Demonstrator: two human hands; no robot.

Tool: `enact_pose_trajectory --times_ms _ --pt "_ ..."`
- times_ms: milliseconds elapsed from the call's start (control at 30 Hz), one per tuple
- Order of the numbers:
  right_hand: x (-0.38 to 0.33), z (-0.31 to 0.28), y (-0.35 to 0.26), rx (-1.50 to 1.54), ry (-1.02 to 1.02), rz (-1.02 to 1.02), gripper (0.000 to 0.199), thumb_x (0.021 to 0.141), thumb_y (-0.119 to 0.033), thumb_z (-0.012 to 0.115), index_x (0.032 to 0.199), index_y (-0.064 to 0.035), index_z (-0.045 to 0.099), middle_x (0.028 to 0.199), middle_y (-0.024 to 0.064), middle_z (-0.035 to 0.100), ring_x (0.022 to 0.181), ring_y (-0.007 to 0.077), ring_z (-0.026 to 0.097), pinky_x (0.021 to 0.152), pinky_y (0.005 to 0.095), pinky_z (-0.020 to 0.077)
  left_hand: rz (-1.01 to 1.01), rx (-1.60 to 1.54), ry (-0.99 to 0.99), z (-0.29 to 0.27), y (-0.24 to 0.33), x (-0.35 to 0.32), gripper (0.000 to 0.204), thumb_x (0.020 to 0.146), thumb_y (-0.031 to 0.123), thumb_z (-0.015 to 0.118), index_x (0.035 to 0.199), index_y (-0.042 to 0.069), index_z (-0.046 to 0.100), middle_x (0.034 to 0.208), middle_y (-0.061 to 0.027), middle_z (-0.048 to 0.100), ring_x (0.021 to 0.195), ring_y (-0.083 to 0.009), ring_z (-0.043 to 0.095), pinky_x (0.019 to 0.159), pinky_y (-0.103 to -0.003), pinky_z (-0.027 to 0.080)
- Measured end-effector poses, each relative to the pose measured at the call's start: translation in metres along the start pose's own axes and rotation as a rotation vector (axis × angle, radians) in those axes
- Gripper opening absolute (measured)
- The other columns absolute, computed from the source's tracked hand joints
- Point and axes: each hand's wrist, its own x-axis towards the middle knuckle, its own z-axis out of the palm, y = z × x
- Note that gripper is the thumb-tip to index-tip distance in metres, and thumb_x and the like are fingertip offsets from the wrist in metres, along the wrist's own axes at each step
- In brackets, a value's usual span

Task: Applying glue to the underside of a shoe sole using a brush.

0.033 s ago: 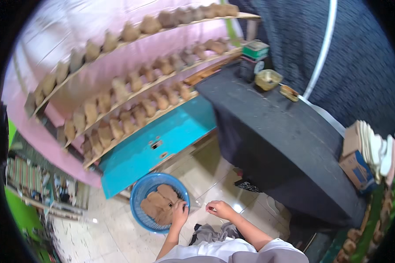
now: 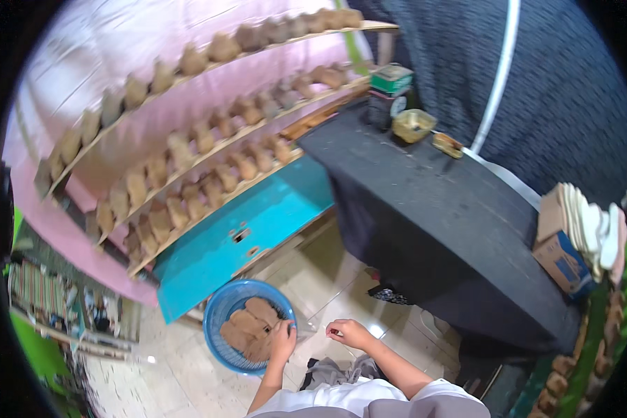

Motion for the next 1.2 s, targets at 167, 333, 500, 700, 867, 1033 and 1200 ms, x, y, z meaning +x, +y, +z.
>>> enact_pose_trajectory --times_ms 167,333,500,700,867,1033,1200 --pt "-0.072 -0.067 0.009 -0.066 0.194 0.091 0.008 0.080 -0.015 0.060 0.085 -0.0089 0.060 0.082 0.0059 0.063 0.072 0.0241 0.062 0.064 0.0330 0.0495 0.090 -0.155 -0.112 0.048 0.076 0.032 0.021 0.084 0.012 0.048 0.099 0.002 0.058 0.094 -0.0182 0.059 0.089 -0.0314 0.057 0.080 -0.038 0.044" --pt "-0.168 -0.145 0.023 -0.156 0.358 0.256 0.010 0.080 -0.015 0.061 0.086 -0.0078 0.061 0.083 0.0079 0.063 0.076 0.0262 0.062 0.068 0.0340 0.0496 0.148 -0.283 -0.286 0.125 0.174 0.034 0.021 0.088 0.012 0.045 0.100 0.003 0.059 0.087 -0.0146 0.062 0.081 -0.0242 0.060 0.074 -0.033 0.047" --pt "-0.279 -0.215 0.042 -0.249 0.698 0.436 0.012 0.079 -0.017 0.062 0.085 -0.0069 0.062 0.081 0.0088 0.063 0.074 0.0254 0.061 0.067 0.0330 0.0495 0.181 -0.556 -0.585 0.215 0.288 0.011 0.025 0.093 0.016 0.040 0.099 0.002 0.059 0.082 -0.0079 0.062 0.076 -0.0141 0.059 0.070 -0.026 0.046" --pt "-0.368 -0.280 0.037 -0.249 1.087 0.545 0.009 0.078 -0.010 0.063 0.084 -0.0037 0.062 0.077 0.0110 0.061 0.069 0.0225 0.061 0.064 0.0303 0.0491 0.427 -0.601 -0.895 0.269 0.399 -0.013 0.027 0.094 0.018 0.040 0.099 0.001 0.060 0.081 -0.0073 0.062 0.074 -0.0115 0.058 0.067 -0.024 0.045" --pt "-0.386 -0.360 0.014 -0.503 1.441 0.470 0.008 0.075 -0.004 0.065 0.083 -0.0023 0.062 0.081 0.0105 0.062 0.075 0.0257 0.061 0.068 0.0314 0.0477 0.523 -0.600 -1.004 0.299 0.450 -0.007 0.025 0.093 0.014 0.041 0.097 0.000 0.061 0.080 -0.0083 0.062 0.074 -0.0125 0.058 0.067 -0.025 0.045" --pt "-0.387 -0.441 0.010 -0.888 1.641 0.402 0.014 0.074 -0.003 0.065 0.087 -0.0045 0.062 0.088 0.0094 0.061 0.082 0.0261 0.058 0.072 0.0328 0.0467 0.549 -0.670 -1.047 0.330 0.489 0.016 0.024 0.093 0.012 0.040 0.094 -0.001 0.061 0.082 -0.0098 0.062 0.073 -0.0149 0.060 0.067 -0.026 0.047" --pt "-0.389 -0.501 0.025 -1.056 1.600 0.592 0.025 0.075 -0.010 0.065 0.099 -0.0061 0.060 0.102 0.0092 0.058 0.097 0.0274 0.053 0.082 0.0366 0.0419 0.656 -0.630 -1.101 0.358 0.528 0.048 0.024 0.092 0.011 0.041 0.094 -0.001 0.061 0.082 -0.0099 0.062 0.073 -0.0151 0.060 0.068 -0.026 0.047"
